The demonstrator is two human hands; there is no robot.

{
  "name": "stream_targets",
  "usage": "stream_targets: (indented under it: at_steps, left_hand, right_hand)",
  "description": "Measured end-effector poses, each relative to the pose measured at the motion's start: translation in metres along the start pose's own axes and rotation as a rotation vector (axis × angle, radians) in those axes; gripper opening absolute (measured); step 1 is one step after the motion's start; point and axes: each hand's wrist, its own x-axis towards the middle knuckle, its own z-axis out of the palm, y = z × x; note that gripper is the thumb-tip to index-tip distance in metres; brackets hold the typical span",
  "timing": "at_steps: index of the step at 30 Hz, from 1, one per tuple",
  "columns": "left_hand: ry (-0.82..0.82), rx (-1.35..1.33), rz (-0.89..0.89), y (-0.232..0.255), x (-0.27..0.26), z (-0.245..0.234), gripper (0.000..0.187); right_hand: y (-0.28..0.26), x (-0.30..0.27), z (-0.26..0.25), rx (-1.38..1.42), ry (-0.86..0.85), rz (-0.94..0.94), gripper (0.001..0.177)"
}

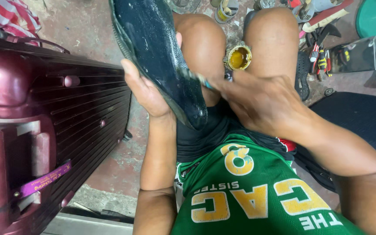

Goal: The person applies a yellowish adhesive to the sole of a black shoe using a small brush, repeatedly dipping the brush into a container and spreading the substance across the sole surface.

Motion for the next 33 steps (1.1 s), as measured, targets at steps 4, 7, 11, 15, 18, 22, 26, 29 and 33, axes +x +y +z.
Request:
stream_targets:
  at_steps: [4, 7, 11, 15, 18, 22, 26, 29, 33]
  left_hand:
    - [-0.01, -0.006, -0.009, -0.001, -0.001, 0.001, 0.079]
    - [-0.054, 0.126, 0.061, -0.003, -0.007, 0.004, 0.077]
    - [-0.141, -0.019, 0.046, -0.001, 0.001, 0.003, 0.077]
    - [-0.032, -0.081, 0.045, 0.002, 0.005, -0.002, 0.075]
    - [-0.075, -0.122, 0.019, -0.001, 0.008, -0.003, 0.075]
    - [-0.149, -0.088, 0.019, -0.003, 0.007, -0.004, 0.075]
    - [-0.106, -0.213, 0.021, 0.001, 0.017, -0.007, 0.073]
    - [-0.04, -0.255, -0.012, 0.003, 0.022, -0.008, 0.074]
    - [-0.129, -0.322, -0.069, 0.003, 0.033, -0.007, 0.075]
  right_hand:
    - [0.005, -0.002, -0.002, -0.007, 0.091, -0.008, 0.052]
    - [0.018, 0.012, 0.014, -0.12, 0.166, 0.001, 0.05]
    - [0.021, 0.007, 0.02, -0.139, 0.132, -0.028, 0.051]
    - [0.012, -0.005, 0.0, -0.011, 0.024, -0.044, 0.048]
    - [0.013, 0.002, -0.003, -0.03, 0.101, -0.035, 0.045]
    - [0.024, 0.01, 0.018, -0.06, 0.172, -0.026, 0.042]
    - [0.03, -0.013, 0.017, 0.084, -0.027, -0.002, 0.052]
    - [0.03, -0.027, -0.007, 0.335, -0.109, -0.047, 0.059]
    - [0.022, -0.031, -0.054, 0.104, -0.054, 0.152, 0.036]
